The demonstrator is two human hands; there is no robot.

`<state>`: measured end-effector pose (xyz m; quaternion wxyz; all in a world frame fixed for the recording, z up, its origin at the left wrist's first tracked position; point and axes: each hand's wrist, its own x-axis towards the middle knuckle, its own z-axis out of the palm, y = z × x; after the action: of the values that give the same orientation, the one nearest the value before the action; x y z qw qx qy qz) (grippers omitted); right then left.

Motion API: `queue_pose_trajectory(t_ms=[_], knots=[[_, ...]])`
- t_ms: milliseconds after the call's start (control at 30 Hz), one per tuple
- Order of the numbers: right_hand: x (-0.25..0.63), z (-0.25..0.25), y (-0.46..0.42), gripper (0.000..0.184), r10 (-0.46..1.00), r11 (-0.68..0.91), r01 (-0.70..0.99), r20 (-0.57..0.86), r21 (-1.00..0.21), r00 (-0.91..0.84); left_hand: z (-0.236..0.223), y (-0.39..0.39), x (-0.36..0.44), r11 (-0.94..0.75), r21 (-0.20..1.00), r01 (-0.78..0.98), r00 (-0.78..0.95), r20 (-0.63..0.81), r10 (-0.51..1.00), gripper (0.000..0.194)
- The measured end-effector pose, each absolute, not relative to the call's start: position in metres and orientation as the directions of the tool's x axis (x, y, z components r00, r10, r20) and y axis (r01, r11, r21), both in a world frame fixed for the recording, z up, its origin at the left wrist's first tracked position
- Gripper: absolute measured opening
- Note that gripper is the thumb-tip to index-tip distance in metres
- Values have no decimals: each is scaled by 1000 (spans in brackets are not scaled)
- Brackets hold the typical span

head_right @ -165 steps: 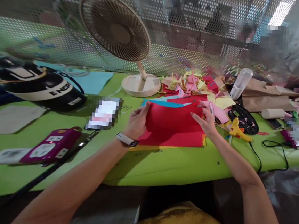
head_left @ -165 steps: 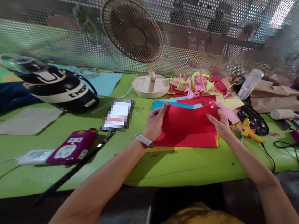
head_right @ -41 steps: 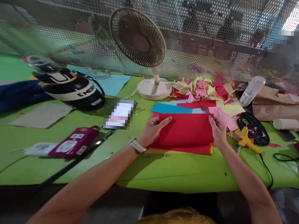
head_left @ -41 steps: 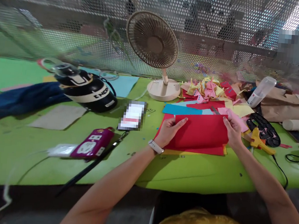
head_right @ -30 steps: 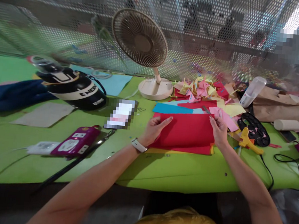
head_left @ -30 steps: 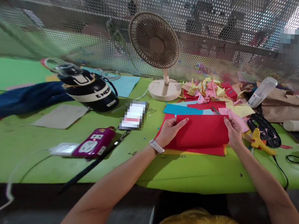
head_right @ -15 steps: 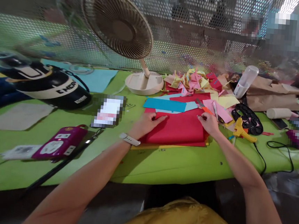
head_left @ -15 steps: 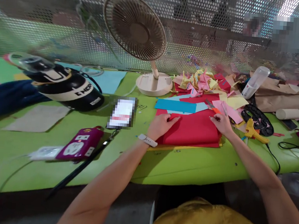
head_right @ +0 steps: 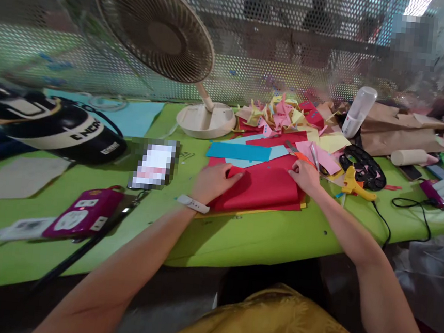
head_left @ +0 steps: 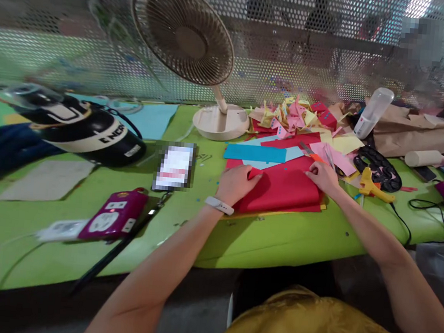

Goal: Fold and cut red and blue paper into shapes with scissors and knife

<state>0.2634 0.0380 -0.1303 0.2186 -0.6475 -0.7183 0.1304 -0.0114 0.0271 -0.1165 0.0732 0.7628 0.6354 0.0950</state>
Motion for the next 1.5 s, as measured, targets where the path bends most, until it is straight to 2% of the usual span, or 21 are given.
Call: queue_pose_trajectory(t_ms=[67,133,167,267,367,467,567,667,800,967,1233,1367,1500], knots=[[265,-128,38,22,989,108,875,141,-472,-47,-117,27,-11,-202,167,965,170,189,967,42],[265,-126,38,27,988,120,876,139,-466,-62,-120,30,-9,-308,111,945,269,275,923,47],[265,-124,38,25,987,141,880,134,-455,-89,-122,32,-8,-393,97,915,357,264,896,45],[264,-116,39,14,977,212,906,90,-366,-193,-127,42,-4,-628,120,769,620,104,778,46],[261,-107,40,17,967,252,939,13,-233,-256,-124,53,0,-667,118,736,667,43,744,47],[259,-97,40,21,964,254,953,-41,-165,-264,-112,61,6,-685,117,719,693,-51,719,40],[255,-88,40,23,962,252,961,-73,-113,-261,-98,64,17,-662,86,744,667,-155,729,30],[242,-82,43,26,967,232,972,-102,-38,-234,-88,60,33,-582,37,813,578,-181,796,33],[209,-88,40,28,982,169,982,-103,78,-161,-88,43,53,-477,-17,879,472,-123,873,36],[181,-112,17,37,989,138,974,22,179,-144,-105,9,67,-395,-42,918,396,27,918,40],[195,-129,0,42,970,151,970,163,189,-182,-133,-12,64,-314,-21,949,313,185,932,42],[197,-134,1,43,958,143,974,223,176,-181,-133,-11,67,-310,13,951,302,192,934,41],[193,-137,7,44,966,126,979,204,160,-158,-132,-11,82,-220,98,971,202,165,965,42]])
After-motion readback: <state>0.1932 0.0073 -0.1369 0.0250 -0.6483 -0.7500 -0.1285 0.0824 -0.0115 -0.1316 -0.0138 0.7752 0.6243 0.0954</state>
